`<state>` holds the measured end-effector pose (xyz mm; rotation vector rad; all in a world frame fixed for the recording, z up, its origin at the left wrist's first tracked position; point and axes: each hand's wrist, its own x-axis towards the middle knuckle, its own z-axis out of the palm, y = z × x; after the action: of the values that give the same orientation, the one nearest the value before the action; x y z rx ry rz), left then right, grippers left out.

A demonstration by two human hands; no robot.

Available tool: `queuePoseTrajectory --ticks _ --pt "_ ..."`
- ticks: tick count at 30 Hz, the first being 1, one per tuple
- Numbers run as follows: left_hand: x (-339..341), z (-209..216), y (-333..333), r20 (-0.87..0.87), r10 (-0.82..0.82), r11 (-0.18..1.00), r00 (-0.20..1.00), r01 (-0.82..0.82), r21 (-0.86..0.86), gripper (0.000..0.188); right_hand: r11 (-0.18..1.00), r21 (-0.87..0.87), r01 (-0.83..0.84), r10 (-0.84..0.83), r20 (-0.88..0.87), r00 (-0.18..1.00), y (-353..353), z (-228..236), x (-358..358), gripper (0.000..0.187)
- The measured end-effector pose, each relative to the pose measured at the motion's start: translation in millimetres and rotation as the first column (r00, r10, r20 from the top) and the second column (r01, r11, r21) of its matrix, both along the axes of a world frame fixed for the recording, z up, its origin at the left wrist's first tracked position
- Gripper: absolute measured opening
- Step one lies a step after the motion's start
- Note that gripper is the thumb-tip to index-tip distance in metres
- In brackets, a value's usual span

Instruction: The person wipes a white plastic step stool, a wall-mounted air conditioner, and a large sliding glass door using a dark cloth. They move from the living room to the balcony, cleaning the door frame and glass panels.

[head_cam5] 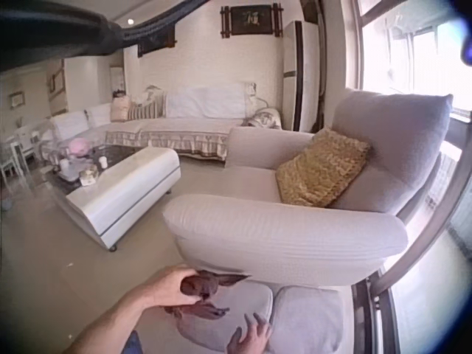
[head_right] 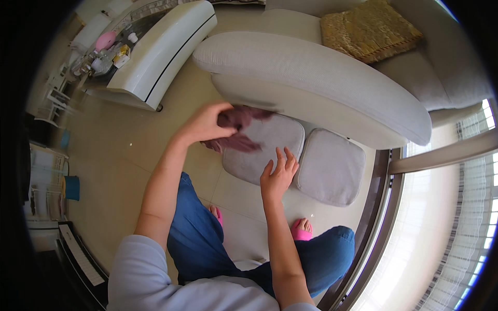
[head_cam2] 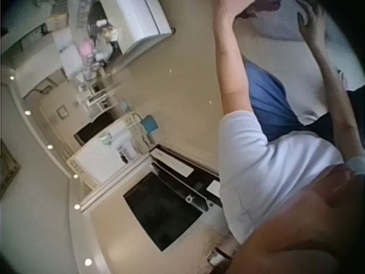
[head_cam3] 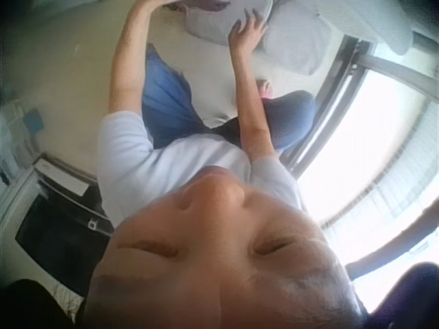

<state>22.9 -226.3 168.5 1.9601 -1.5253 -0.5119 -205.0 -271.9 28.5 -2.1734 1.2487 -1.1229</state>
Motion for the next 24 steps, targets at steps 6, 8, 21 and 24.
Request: queuePoseTrajectory --ticks 6,8,21,24 --pt "66 -24 -5 0.166 0.565 0.750 0.808 -0.419 -0.512 0.050 0.903 -0.391 -0.179 0.274 0.202 0.940 -28 153 57 0.029" --pt "70 -79 -4 0.186 0.535 0.827 0.824 -0.465 -0.317 0.050 0.846 -0.436 -0.307 0.412 0.170 0.895 -47 188 83 0.032" --pt "-20 -35 59 -0.687 0.695 0.622 0.215 -0.659 0.423 0.062 0.908 0.044 -0.417 0.353 -0.619 0.702 -85 244 176 0.065" --pt "-24 44 90 -0.789 0.562 0.587 -0.251 -0.551 0.593 0.053 0.913 0.196 -0.357 0.385 -0.702 0.599 -83 263 176 0.068"
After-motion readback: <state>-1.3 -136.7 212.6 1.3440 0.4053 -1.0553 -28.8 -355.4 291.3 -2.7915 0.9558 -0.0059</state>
